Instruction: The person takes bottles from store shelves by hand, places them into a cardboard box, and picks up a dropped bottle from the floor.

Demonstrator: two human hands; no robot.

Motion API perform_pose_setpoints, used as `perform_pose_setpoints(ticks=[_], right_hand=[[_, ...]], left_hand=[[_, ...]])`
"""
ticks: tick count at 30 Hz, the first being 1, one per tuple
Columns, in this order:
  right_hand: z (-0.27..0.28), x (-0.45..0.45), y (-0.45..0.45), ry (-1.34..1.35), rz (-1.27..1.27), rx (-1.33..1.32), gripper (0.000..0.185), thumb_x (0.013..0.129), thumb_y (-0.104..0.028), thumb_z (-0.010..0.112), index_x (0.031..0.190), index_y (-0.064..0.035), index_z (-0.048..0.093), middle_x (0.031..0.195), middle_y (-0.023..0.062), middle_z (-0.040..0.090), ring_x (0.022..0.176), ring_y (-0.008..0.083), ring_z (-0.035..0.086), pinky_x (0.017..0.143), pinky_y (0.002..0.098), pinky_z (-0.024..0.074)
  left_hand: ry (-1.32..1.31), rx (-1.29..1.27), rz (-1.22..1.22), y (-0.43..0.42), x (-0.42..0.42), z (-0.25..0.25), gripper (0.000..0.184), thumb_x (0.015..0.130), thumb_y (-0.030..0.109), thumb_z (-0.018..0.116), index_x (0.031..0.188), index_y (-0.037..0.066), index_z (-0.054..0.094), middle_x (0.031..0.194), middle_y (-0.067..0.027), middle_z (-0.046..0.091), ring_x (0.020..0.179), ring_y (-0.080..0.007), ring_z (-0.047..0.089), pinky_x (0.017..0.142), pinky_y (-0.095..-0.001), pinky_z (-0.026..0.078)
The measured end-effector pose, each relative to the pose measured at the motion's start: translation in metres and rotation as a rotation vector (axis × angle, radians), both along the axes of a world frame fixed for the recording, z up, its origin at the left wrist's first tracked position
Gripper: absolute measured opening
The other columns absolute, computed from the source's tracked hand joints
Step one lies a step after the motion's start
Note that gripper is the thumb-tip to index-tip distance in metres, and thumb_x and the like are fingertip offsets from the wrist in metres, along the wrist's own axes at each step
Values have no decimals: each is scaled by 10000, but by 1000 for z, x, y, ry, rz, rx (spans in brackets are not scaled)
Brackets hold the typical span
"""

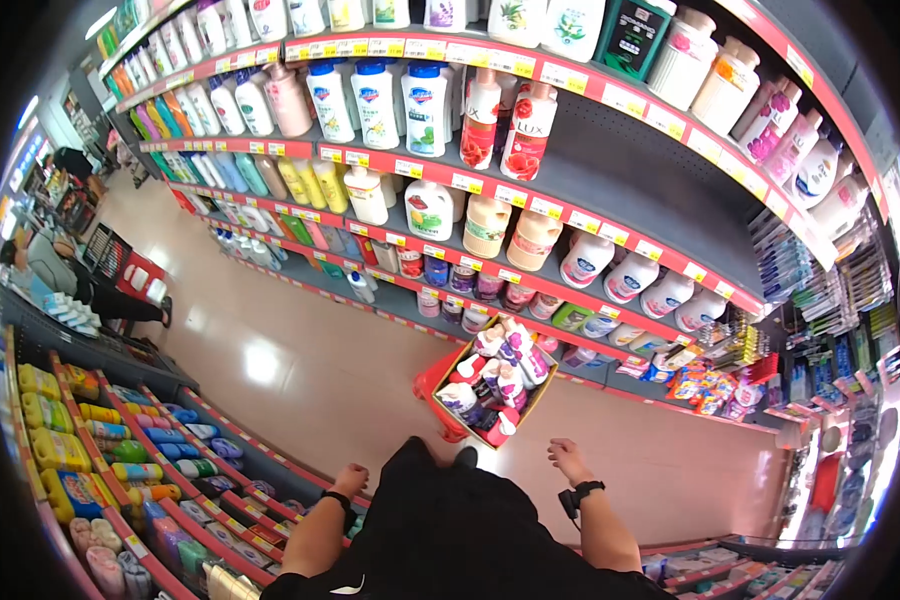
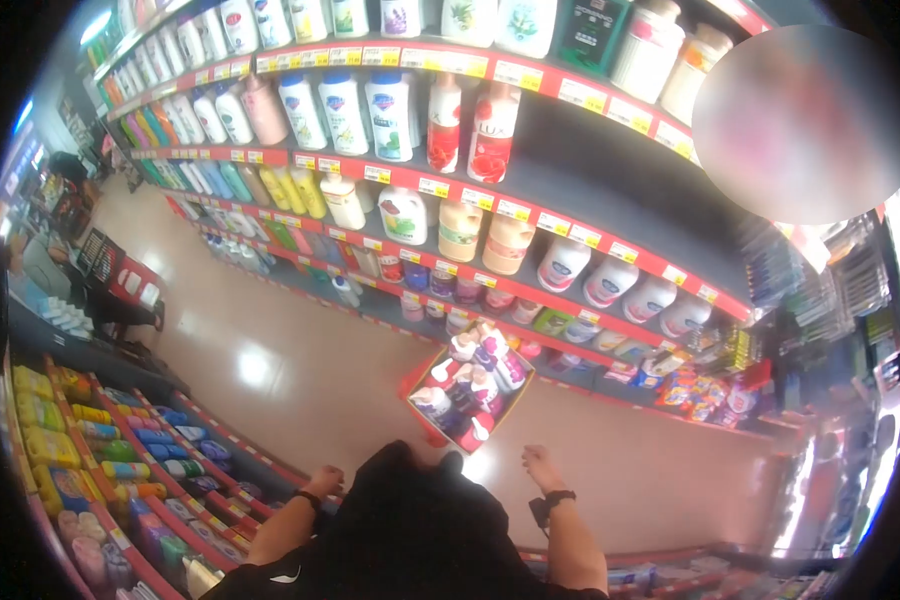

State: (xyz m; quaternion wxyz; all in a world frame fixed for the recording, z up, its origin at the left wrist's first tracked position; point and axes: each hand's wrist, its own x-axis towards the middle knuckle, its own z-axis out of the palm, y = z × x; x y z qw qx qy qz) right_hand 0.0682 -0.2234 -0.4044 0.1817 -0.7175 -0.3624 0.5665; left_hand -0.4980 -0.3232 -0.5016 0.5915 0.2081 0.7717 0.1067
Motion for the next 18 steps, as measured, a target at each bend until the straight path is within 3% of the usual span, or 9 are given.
perform_pose_setpoints(ticks=[4,7,11,18], right_hand=[[28,-8,7,-7,-68,106,357,1021,-204,575,1322,-19,627,1127,104,714,975,193,689,841,349,561],[52,-15,18,-12,-127,194,341,1027,-196,576,1307,-12,638,1109,95,718,966,183,689,833,333,557],[78,-29,40,-12,-174,299,335,1033,-191,575,1305,-7,641,1102,88,720,964,177,687,830,323,551],[130,-81,131,-87,-239,507,299,1045,-175,580,1279,-11,667,1098,76,726,962,145,676,834,290,536]], left_hand=[[-81,-7,-136,-5,-6,-5,305,916,207,625,1128,-1,695,906,-117,724,700,-229,713,600,-370,586],[32,-85,-254,12,-12,18,315,914,192,615,1140,-15,691,916,-131,723,700,-243,720,600,-384,591],[-58,-180,-275,60,-41,18,326,916,191,604,1144,-26,689,928,-133,725,735,-253,731,600,-394,594],[-12,137,-463,228,-66,19,335,936,253,601,1113,-16,694,875,-116,705,735,-228,675,657,-382,548]])
